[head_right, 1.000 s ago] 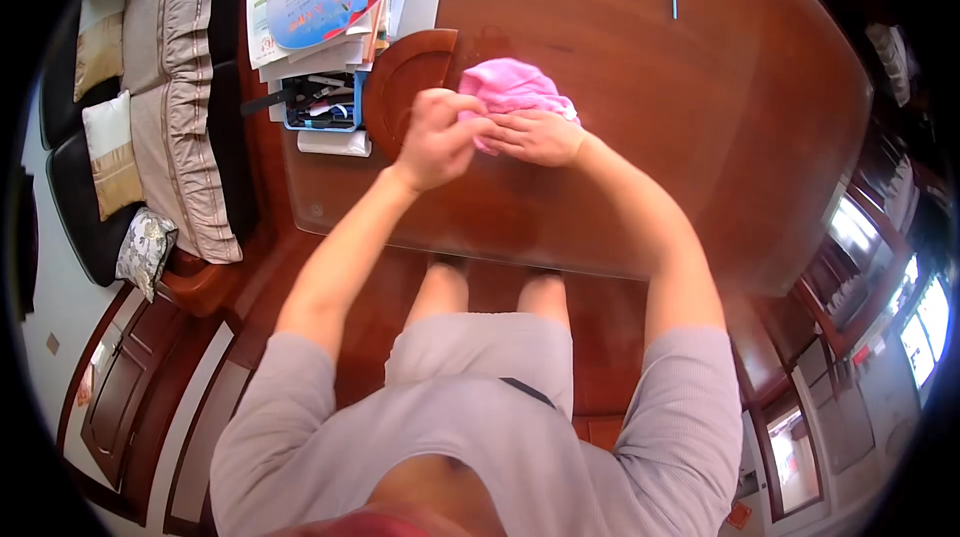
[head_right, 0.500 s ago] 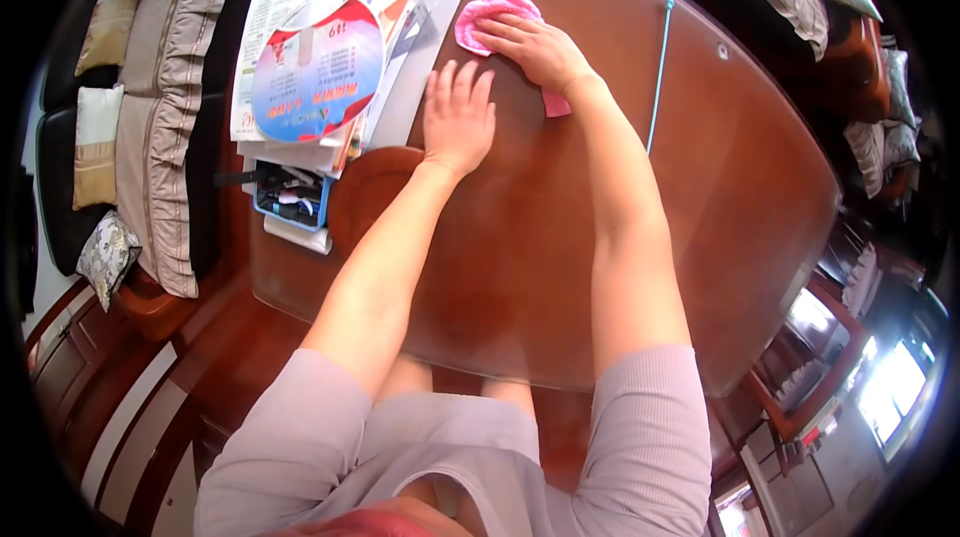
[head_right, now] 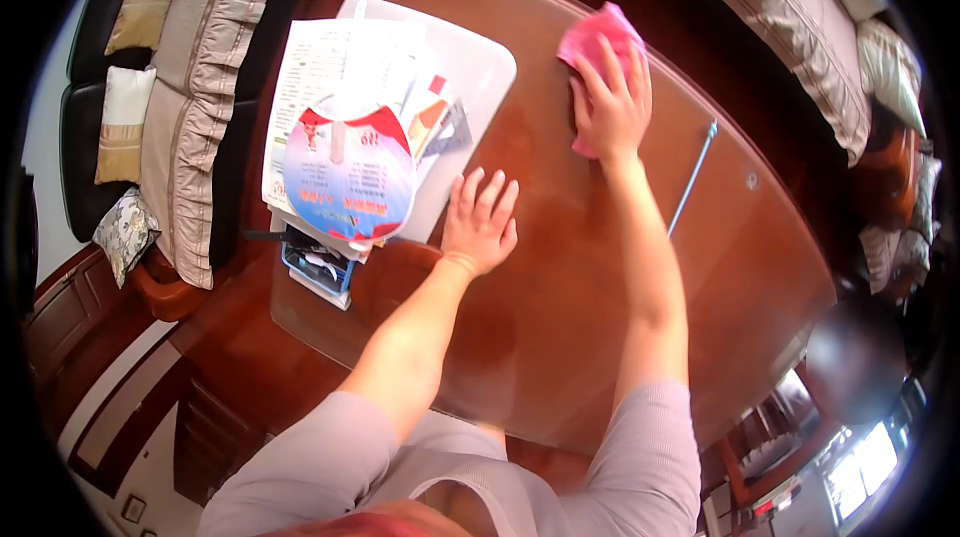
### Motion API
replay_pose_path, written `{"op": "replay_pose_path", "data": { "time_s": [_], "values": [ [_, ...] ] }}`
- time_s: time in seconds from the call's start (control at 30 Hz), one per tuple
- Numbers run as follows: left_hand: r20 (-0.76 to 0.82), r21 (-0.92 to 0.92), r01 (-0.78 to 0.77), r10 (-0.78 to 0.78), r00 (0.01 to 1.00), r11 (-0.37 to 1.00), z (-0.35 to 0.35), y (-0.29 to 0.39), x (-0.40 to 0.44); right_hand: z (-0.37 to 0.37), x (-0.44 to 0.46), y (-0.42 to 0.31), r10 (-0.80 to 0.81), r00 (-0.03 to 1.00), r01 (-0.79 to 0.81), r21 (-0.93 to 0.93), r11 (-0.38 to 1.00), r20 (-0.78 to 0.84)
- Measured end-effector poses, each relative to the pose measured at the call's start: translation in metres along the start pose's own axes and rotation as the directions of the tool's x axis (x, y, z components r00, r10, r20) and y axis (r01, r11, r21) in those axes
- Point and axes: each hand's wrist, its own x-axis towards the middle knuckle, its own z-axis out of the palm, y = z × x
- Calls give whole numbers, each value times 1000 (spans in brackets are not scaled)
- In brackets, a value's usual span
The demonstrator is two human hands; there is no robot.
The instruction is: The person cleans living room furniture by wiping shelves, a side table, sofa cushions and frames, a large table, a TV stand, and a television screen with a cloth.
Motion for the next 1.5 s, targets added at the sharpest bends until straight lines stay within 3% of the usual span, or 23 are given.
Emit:
{"op": "replay_pose_path", "data": {
  "time_s": [0.07, 0.13, 0.27, 0.33, 0.4, 0.47, 0.53, 0.6, 0.67, 0.73, 0.77, 0.83, 0.87, 0.93, 1.07, 1.2, 1.23, 1.27, 1.33, 1.4, 1.47, 1.5],
  "values": [
    [15, -5, 2, -2, 1000, 1000, 0, 0, 1, 15, -13, -10, 148, 987, -146, -41, 988, 55],
    [24, -6, 3, -3, 1000, 1000, 1, -1, 0, 38, -5, -10, 182, 979, -185, 14, 983, 96],
    [48, -26, 17, -16, 999, 1000, 1, -2, 0, 107, 64, -31, -91, 965, 21, 275, 961, 245],
    [48, -30, 23, -22, 999, 999, 1, -4, 0, 157, 109, -53, -306, 922, 194, 400, 896, 237],
    [54, -47, 16, -14, 998, 999, 1, -4, 0, 199, 153, -84, -453, 850, 248, 554, 795, 270],
    [66, -33, 7, -5, 998, 999, 2, -5, -1, 244, 177, -120, -490, 842, 254, 636, 728, 226],
    [43, -67, 35, -32, 999, 997, 6, -3, -5, 268, 183, -149, -536, 836, 445, 426, 787, 116],
    [121, -85, 95, -84, 989, 992, 3, 0, -3, 257, 183, -154, -493, 858, 447, 260, 856, 148],
    [58, -34, 41, -39, 998, 999, 8, -2, -4, 244, 173, -138, -557, 813, 515, 237, 824, 169],
    [31, -50, 16, -15, 999, 999, 5, -3, -2, 236, 158, -123, -336, 938, 307, 243, 920, 88],
    [53, -42, 16, -14, 998, 999, 2, -3, -1, 201, 153, -109, -305, 934, 274, 176, 945, 183],
    [83, -24, 7, -5, 997, 1000, 1, -1, 0, 162, 117, -74, -148, 977, 129, 128, 983, 151],
    [89, -20, 6, -5, 996, 1000, 0, -1, 1, 134, 93, -59, -80, 974, 85, -18, 996, 210],
    [95, -5, -9, 9, 995, 1000, 0, -1, 1, 98, 34, -8, 54, 992, -44, -88, 995, 116],
    [85, 27, -29, 27, 996, 999, 0, 1, 2, -8, -72, 57, 322, 942, -285, -272, 919, 100],
    [65, 56, -52, 48, 997, 997, -1, 2, 3, -54, -109, 65, 379, 905, -321, -273, 907, 195],
    [57, 44, -55, 53, 997, 998, -2, 3, 3, -57, -110, 66, 380, 911, -362, -128, 923, 158],
    [49, 36, -63, 61, 997, 997, -1, 2, 3, -68, -107, 64, 389, 909, -373, -128, 919, 150],
    [48, 43, -74, 72, 996, 996, -1, 1, 5, -104, -111, 55, 489, 872, -488, -25, 872, 21],
    [50, 54, -61, 58, 997, 997, -1, 4, 2, -132, -139, 46, 692, 717, -691, -208, 693, -76],
    [31, 48, -68, 66, 997, 997, 0, 2, 2, -142, -170, 39, 768, 640, -746, -223, 627, 19],
    [22, 56, -72, 71, 997, 996, 1, 2, 2, -145, -180, 37, 832, 545, -814, -173, 555, 102]
  ]
}}
